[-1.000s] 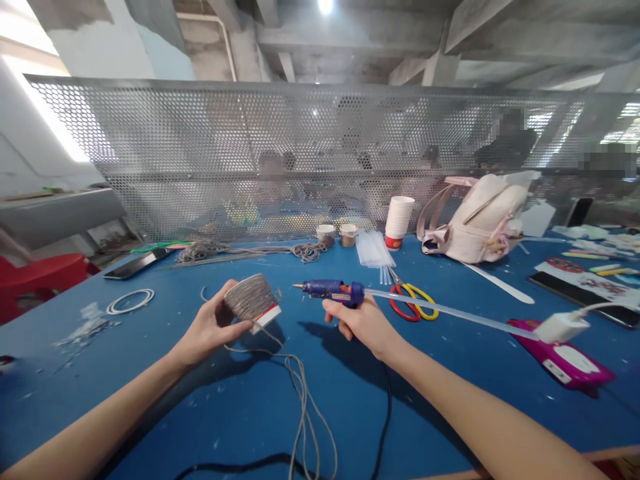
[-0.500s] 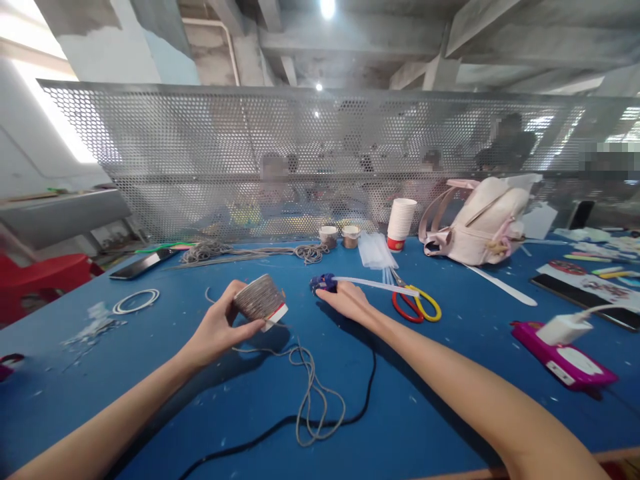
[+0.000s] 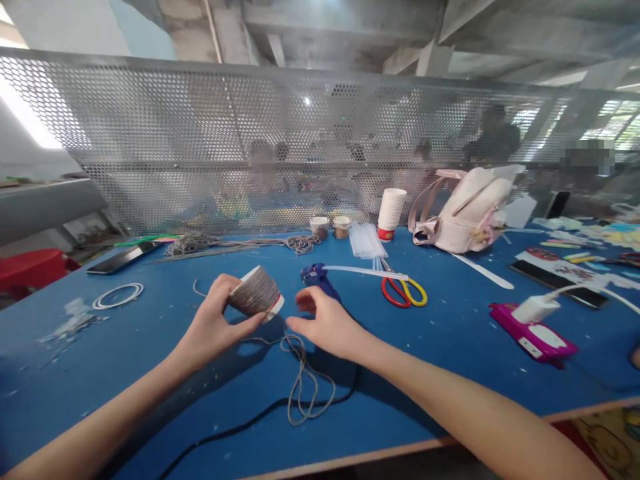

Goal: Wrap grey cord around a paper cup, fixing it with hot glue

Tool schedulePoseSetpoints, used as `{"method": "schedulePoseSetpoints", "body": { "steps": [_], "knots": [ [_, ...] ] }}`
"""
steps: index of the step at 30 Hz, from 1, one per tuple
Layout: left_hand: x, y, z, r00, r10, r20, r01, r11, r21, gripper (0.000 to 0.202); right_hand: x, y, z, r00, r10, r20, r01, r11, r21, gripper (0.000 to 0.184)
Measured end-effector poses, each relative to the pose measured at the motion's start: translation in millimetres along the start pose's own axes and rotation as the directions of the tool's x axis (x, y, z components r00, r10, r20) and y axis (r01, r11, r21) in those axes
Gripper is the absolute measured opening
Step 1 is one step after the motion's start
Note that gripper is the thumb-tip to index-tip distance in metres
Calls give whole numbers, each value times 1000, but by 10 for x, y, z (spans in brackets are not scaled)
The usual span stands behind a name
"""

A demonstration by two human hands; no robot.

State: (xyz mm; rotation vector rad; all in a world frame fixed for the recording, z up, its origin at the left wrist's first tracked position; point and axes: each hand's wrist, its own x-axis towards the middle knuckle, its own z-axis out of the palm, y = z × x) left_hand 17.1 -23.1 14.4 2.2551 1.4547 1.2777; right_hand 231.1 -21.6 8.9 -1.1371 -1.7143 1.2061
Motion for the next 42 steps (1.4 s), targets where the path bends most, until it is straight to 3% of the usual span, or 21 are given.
{"method": "schedulePoseSetpoints", "body": {
  "steps": [2,4,6,8,10,12,15,18,21,28,35,42],
  "knots": [
    [-26,1,21,1000,23,-15,-23,999,37,27,31,-8,193,992,93,87,-117,937,328,35],
    [-43,-8,28,998,51,-27,-49,996,73,27,49,-11,313,973,158,170,-226,814,536,36],
    [-50,-20,23,996,81,-30,-77,992,95,26,42,-23,351,957,191,220,-289,726,624,35],
    [-50,-26,15,995,93,-21,-90,990,106,26,23,-42,328,945,223,237,-325,698,638,34],
    [-47,-24,12,997,79,-4,-78,991,106,27,5,-58,276,937,271,223,-351,731,586,29],
    [-46,-16,18,999,43,19,-44,994,102,27,-5,-62,222,954,261,145,-299,839,455,19],
    [-56,-2,36,998,-11,55,7,996,87,28,-18,-41,167,997,73,10,-74,984,160,7],
    [-77,9,53,993,-55,104,49,997,61,29,-40,-4,146,993,-108,-51,106,994,-33,5],
    [-96,23,62,981,-109,163,105,994,35,28,-58,25,151,978,-190,-84,179,976,-121,6],
    [-94,73,71,964,-156,216,161,987,-7,25,-58,40,187,973,-196,-119,170,965,-198,7],
    [-101,109,61,977,-107,185,106,994,15,25,-74,51,218,984,-120,-134,85,967,-240,13],
    [-111,115,58,979,-78,187,78,997,10,27,-73,57,230,980,-139,-144,97,959,-268,17]
  ]
}}
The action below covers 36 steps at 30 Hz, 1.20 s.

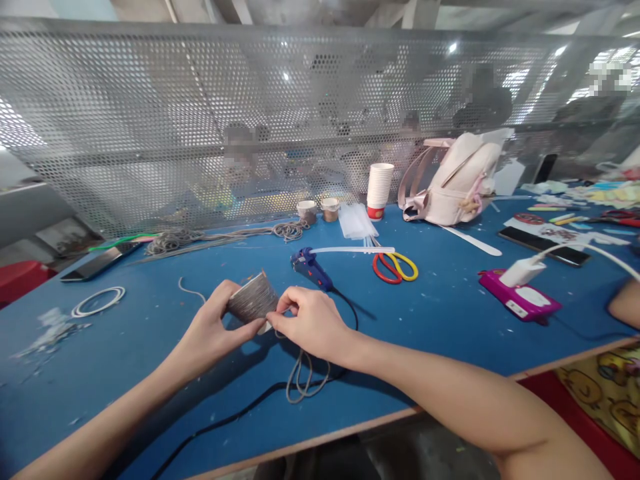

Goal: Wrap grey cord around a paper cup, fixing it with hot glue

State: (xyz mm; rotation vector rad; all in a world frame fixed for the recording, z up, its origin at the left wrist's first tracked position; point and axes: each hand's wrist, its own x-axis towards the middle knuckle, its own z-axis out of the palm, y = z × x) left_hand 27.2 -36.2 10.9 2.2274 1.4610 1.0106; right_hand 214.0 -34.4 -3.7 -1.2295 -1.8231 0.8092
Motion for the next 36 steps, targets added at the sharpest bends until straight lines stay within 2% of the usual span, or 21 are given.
{"method": "schedulePoseSetpoints", "body": {
  "steps": [7,20,36],
  "knots": [
    [9,14,-5,999,-47,5,47,997,-62,25,-18,-5,-8,1000,-2,-1,2,1000,23,17],
    [27,62,-27,977,-201,76,211,962,-175,26,4,38,-27,999,-41,-12,41,997,63,13],
    [44,72,-56,976,-197,94,213,956,-202,25,25,31,-36,1000,-8,-1,8,995,98,13]
  ]
}}
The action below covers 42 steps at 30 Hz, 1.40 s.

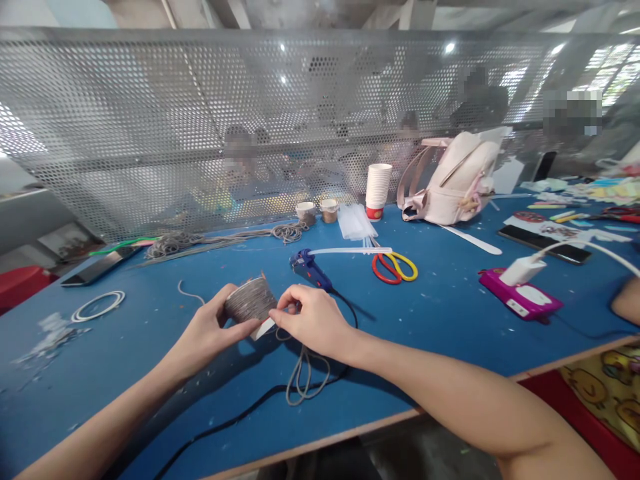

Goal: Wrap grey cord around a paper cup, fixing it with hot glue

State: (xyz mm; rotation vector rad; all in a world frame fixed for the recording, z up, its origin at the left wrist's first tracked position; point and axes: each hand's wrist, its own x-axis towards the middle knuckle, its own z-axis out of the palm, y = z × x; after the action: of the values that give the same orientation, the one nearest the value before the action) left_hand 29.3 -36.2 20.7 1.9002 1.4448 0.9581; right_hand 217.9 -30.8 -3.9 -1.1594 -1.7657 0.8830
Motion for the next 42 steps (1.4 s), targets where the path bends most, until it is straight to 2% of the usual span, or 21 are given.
{"method": "schedulePoseSetpoints", "body": {
  "steps": [29,36,42],
  "knots": [
    [9,5,-67,999,4,46,3,991,-132,27,38,-50,-60,997,48,53,-56,987,150,13],
    [23,-176,-105,996,63,61,-48,974,-223,26,41,-69,-55,994,72,80,-86,977,194,13],
    [46,-314,-76,996,83,43,-66,947,-313,36,31,-55,-35,992,80,97,-99,971,217,15]
  ]
}}
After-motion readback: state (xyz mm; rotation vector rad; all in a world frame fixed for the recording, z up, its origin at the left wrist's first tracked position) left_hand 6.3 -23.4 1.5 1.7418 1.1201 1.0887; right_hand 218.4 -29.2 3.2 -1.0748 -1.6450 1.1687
